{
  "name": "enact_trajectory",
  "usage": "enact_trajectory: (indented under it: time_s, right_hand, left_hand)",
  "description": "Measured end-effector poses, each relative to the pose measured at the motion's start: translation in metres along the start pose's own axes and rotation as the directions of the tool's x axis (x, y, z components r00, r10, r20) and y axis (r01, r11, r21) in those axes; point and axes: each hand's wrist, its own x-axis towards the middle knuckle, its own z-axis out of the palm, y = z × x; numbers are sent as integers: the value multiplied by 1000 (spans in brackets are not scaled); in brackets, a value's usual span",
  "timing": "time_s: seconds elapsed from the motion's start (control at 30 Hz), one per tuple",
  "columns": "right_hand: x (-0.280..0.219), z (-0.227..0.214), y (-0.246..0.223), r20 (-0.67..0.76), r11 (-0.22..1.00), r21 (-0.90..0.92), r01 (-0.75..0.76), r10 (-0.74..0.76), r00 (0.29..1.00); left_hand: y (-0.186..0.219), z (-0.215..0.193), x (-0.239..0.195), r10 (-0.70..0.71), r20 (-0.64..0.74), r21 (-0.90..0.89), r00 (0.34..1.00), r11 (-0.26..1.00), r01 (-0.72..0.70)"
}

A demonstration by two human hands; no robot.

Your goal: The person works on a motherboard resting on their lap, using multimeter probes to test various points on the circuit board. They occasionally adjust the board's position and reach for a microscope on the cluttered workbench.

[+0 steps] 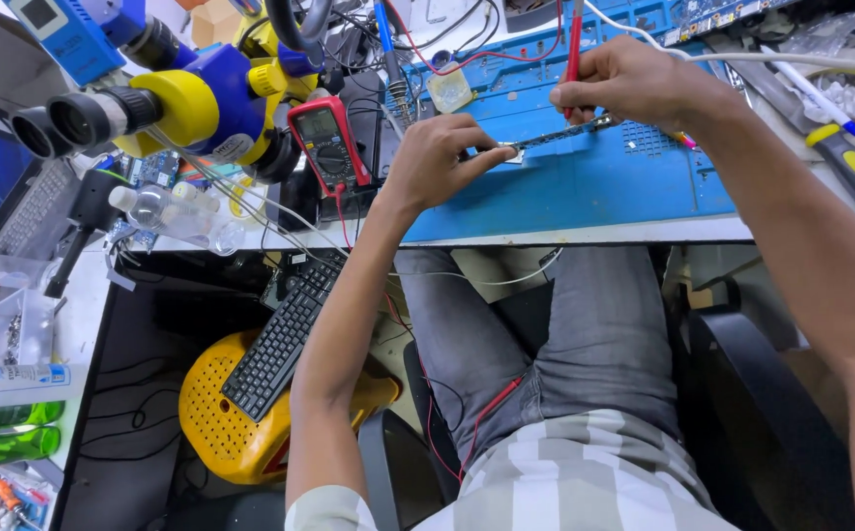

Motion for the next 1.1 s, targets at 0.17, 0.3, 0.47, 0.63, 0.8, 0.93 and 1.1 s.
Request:
enact_trajectory:
  time_s: [0.17, 0.3, 0.47, 0.63, 0.8, 0.93, 1.1]
  right_hand:
    - [-2, 0, -2, -4, 1000, -3, -2, 2, 1000]
    - [-3, 0, -4, -7, 1000, 15, -8, 8, 1000]
    - [0, -1, -1, -2, 1000, 7, -16, 16, 1000]
    - [0, 0, 0, -2, 1000, -2, -8, 8, 1000]
    - [0, -1, -1, 0, 1000, -5, -4, 4, 1000]
    - [2, -1, 3, 4, 1000, 3, 3, -3, 1000]
    - [1, -1, 2, 3, 1000, -12, 16, -16, 1000]
  left_hand:
    - [0, 0, -1, 0, 9, 5, 1000, 1000, 0]
    - [0, -1, 0, -2, 18, 10, 1000, 1000, 2]
    - [-1, 0, 0, 0, 18, 15, 1000, 1000, 0]
    - [-2, 0, -1, 3, 23, 16, 1000, 1000, -3]
    - [-3, 1, -1, 5, 24, 18, 1000, 1000, -5]
    - [-3, 1, -1, 9, 22, 24, 1000, 1000, -10]
    - [-4, 1, -1, 19, 23, 15, 1000, 1000, -19]
